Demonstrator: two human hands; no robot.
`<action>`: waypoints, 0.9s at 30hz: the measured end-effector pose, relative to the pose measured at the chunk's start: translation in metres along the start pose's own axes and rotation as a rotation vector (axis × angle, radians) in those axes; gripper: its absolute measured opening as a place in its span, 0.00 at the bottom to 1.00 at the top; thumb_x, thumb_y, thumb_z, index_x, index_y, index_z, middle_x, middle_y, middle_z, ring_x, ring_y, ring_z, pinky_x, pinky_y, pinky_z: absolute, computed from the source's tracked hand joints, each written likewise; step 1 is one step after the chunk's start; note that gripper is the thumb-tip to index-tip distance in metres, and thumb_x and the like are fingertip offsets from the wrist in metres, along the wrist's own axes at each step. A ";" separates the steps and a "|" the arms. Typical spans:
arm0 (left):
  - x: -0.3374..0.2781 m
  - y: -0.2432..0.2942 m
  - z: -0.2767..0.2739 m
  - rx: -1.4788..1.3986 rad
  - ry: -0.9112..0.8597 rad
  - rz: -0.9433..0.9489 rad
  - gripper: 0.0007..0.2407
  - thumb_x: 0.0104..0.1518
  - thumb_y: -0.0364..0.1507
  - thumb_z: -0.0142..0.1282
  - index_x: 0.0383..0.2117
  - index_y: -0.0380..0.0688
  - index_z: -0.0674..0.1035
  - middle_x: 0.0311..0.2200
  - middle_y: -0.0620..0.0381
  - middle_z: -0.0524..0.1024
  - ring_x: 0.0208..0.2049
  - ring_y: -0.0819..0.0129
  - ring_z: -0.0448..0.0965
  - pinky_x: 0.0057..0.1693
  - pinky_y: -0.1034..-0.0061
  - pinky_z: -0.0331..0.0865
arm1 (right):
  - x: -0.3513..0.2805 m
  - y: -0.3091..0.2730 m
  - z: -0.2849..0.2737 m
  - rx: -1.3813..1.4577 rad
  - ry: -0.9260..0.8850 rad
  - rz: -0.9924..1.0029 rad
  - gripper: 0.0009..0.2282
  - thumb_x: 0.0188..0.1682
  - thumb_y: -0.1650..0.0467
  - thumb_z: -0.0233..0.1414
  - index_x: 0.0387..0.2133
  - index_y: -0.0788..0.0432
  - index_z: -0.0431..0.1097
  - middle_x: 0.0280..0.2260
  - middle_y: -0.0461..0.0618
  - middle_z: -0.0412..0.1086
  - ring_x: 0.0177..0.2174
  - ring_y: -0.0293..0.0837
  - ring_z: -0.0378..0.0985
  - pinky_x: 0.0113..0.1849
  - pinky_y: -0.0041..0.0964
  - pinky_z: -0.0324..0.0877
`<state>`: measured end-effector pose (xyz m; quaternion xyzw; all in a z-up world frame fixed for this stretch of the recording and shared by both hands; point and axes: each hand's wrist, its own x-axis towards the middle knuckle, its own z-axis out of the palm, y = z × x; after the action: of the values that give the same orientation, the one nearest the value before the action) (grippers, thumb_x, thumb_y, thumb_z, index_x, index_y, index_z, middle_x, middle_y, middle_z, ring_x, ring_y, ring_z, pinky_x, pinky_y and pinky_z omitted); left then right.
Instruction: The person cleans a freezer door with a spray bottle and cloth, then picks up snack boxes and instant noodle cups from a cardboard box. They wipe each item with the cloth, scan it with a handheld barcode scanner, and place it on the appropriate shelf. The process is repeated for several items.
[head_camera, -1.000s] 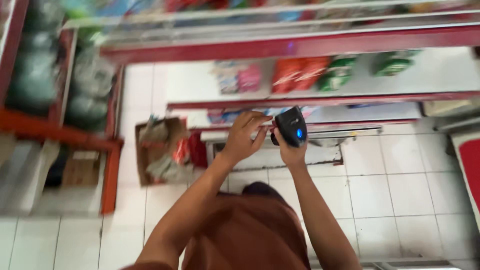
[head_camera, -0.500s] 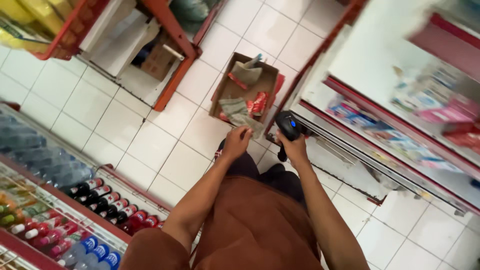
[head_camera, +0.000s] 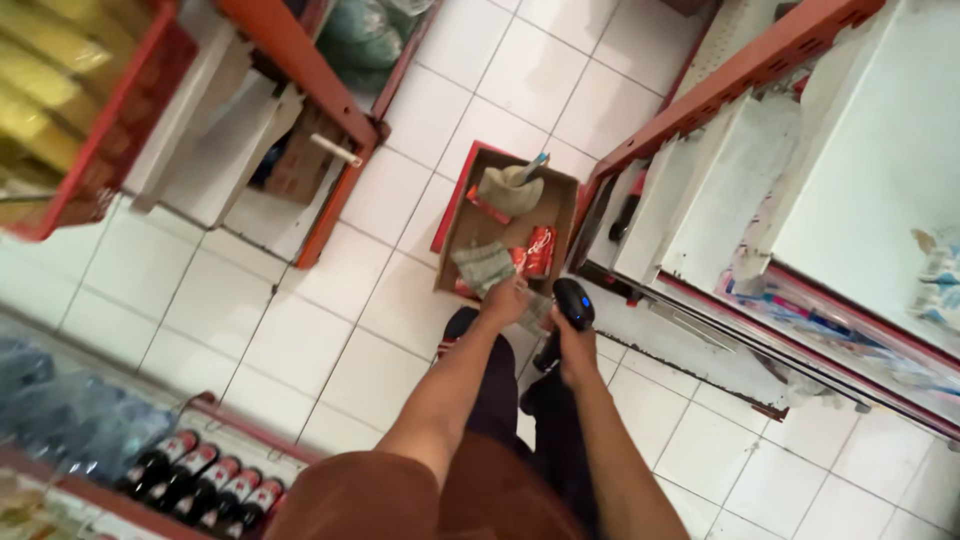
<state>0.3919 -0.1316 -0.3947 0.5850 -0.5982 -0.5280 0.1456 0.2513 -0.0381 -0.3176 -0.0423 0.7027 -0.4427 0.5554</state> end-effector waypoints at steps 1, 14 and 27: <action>0.015 0.001 0.007 0.072 -0.021 -0.070 0.14 0.52 0.39 0.60 0.38 0.44 0.82 0.35 0.44 0.83 0.40 0.49 0.83 0.48 0.59 0.75 | 0.002 0.002 0.006 0.020 0.018 -0.009 0.14 0.46 0.67 0.62 0.42 0.62 0.75 0.33 0.52 0.77 0.33 0.45 0.80 0.35 0.39 0.73; 0.096 -0.011 0.069 0.119 0.106 -0.469 0.25 0.43 0.50 0.67 0.38 0.42 0.83 0.38 0.39 0.81 0.43 0.43 0.83 0.49 0.56 0.76 | 0.023 0.024 0.010 0.136 0.118 0.050 0.18 0.44 0.66 0.62 0.45 0.62 0.73 0.36 0.52 0.77 0.34 0.45 0.81 0.35 0.40 0.75; 0.005 -0.082 -0.061 -0.445 0.160 -0.278 0.16 0.55 0.37 0.66 0.34 0.34 0.78 0.29 0.50 0.83 0.29 0.67 0.82 0.36 0.74 0.75 | 0.040 0.024 0.064 -0.715 -0.241 -0.556 0.22 0.36 0.63 0.64 0.43 0.62 0.74 0.38 0.58 0.78 0.39 0.52 0.81 0.43 0.44 0.74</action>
<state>0.4836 -0.1440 -0.4380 0.6549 -0.3681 -0.6134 0.2437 0.2985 -0.0826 -0.3624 -0.4688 0.7037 -0.2967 0.4438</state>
